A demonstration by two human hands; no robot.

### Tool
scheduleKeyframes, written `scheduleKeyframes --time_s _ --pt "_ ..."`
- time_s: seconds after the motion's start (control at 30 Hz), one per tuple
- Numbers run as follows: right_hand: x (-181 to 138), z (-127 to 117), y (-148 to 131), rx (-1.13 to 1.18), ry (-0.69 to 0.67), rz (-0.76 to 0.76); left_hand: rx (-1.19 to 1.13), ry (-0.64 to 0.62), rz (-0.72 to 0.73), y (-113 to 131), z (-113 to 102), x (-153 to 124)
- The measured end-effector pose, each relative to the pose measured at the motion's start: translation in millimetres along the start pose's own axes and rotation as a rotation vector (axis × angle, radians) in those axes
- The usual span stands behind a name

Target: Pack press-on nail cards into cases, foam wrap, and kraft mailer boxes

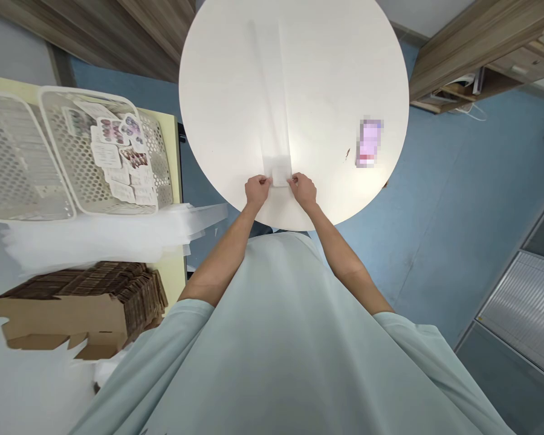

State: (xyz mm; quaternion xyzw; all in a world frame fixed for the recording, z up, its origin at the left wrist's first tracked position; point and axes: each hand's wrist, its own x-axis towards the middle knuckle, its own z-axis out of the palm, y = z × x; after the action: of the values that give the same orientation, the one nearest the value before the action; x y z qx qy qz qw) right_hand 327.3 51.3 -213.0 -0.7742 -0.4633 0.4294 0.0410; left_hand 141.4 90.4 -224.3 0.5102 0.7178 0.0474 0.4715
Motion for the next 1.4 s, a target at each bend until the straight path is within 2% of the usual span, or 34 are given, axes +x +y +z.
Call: scheduleKeyframes --time_s 0.1,0.2,0.27,0.37,0.47,0.5,0.6,0.7,0.9,1.1,1.23,1.4 --pt "4 -3 -8 -0.001 0.002 0.086 0.018 0.015 -0.029 5 1 4" --pt "4 -5 -13 -0.038 0.016 0.092 0.026 0.020 -0.039 7 3 5" --pt "2 -6 -16 -0.101 0.054 0.004 0.045 0.013 -0.035 8 5 4" --pt "1 -6 -18 -0.219 0.095 -0.255 0.100 0.049 0.005 7 7 1" --pt "5 -8 -18 -0.289 0.045 -0.457 0.178 0.103 0.217 7 10 1" --pt "8 -9 -17 -0.303 0.015 -0.486 0.206 0.075 0.322 7 11 2" --pt "16 -16 -13 -0.343 -0.075 -0.507 0.290 -0.115 0.577 6 14 10" --pt "19 -21 -8 -0.345 -0.129 -0.528 0.348 -0.208 0.660 3 13 17" --pt "2 -14 4 -0.298 -0.165 -0.531 0.360 -0.316 0.650 -9 -1 8" --pt "-44 4 31 -0.246 -0.228 -0.578 0.364 -0.346 0.575 -37 -11 -40" --pt "-66 9 43 -0.171 -0.231 -0.563 0.265 -0.306 0.457 -47 -13 -66" --pt "-57 6 31 -0.139 -0.189 -0.411 0.074 -0.191 0.252 -38 -11 -59"
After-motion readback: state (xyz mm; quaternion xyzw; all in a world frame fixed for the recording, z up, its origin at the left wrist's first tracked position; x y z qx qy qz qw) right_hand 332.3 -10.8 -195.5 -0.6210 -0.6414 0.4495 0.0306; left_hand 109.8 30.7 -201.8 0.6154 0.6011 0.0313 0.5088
